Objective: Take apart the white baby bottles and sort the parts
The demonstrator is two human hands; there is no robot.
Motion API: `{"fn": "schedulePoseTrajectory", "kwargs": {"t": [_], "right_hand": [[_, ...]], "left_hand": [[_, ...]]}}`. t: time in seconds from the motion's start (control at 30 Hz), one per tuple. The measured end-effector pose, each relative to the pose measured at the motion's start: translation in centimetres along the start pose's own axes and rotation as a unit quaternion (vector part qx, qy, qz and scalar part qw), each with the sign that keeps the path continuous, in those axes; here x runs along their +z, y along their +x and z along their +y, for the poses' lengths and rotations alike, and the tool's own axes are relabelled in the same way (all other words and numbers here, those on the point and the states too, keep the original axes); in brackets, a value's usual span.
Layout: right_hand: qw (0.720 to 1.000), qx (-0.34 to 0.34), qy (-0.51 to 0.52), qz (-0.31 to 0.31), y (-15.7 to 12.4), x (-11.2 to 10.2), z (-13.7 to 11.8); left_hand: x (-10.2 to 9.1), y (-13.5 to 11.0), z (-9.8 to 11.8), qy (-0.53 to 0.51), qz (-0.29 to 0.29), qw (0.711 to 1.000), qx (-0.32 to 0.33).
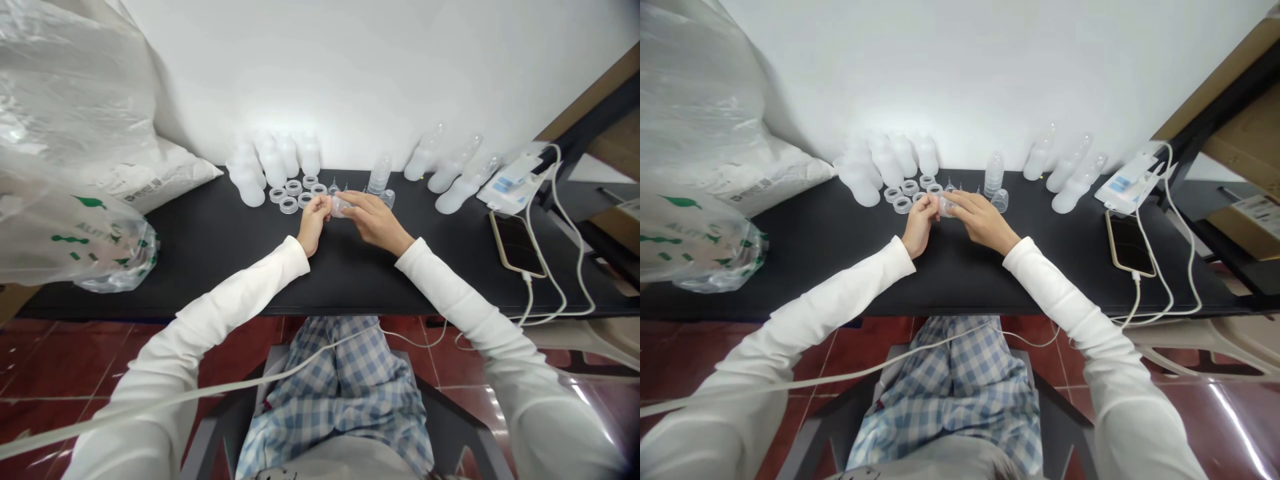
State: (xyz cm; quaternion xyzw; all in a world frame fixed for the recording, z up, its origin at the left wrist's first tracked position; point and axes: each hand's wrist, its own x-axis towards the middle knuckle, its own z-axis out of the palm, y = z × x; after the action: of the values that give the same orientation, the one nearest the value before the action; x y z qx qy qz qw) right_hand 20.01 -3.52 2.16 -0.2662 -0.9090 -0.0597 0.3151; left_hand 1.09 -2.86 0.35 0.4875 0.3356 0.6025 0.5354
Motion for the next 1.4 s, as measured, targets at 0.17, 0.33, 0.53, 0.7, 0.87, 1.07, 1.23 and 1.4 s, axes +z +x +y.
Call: {"fn": "schedulePoseTrajectory", "kwargs": {"t": [0.17, 0.33, 0.53, 0.7, 0.87, 1.07, 1.23, 1.4], "right_hand": [[0.993, 0.094, 0.018, 0.071, -0.2, 0.9, -0.5], [0.975, 0.214, 0.009, 0.065, -0.6, 1.1, 0.5], [0.972, 0.204, 0.086, 0.075, -0.7, 2.0, 1.1], [0.985, 0.139, 0.036, 0.093, -0.5, 2.3, 1.4], [0.998, 0.041, -0.005, 0.045, -0.5, 1.4, 1.2], [1.0, 0.014, 0.017, -0.001, -0.6, 0.6, 1.3], [0.995, 0.075, 0.048, 0.04, -0.3, 0.6, 1.4], [0.959, 0.241, 0.09, 0.119, -0.3, 0.9, 1.2]], "left_hand": [[0.5, -0.7, -0.3, 0.038, -0.023, 0.997, 0.071], [0.8, -0.9, -0.1, 0.08, -0.058, 0.992, 0.084], [0.2, -0.5, -0.6, 0.069, -0.048, 0.996, 0.025], [0.3, -0.6, -0.3, 0.061, -0.026, 0.997, 0.032], [0.6, -0.3, 0.1, 0.028, 0.002, 0.999, -0.03], [0.2, 0.5, 0.3, 0.008, -0.015, 0.995, -0.097], [-0.3, 0.9, 0.2, 0.051, -0.058, 0.996, -0.054], [0.3, -0.1, 0.0, 0.137, -0.12, 0.982, 0.059]]}}
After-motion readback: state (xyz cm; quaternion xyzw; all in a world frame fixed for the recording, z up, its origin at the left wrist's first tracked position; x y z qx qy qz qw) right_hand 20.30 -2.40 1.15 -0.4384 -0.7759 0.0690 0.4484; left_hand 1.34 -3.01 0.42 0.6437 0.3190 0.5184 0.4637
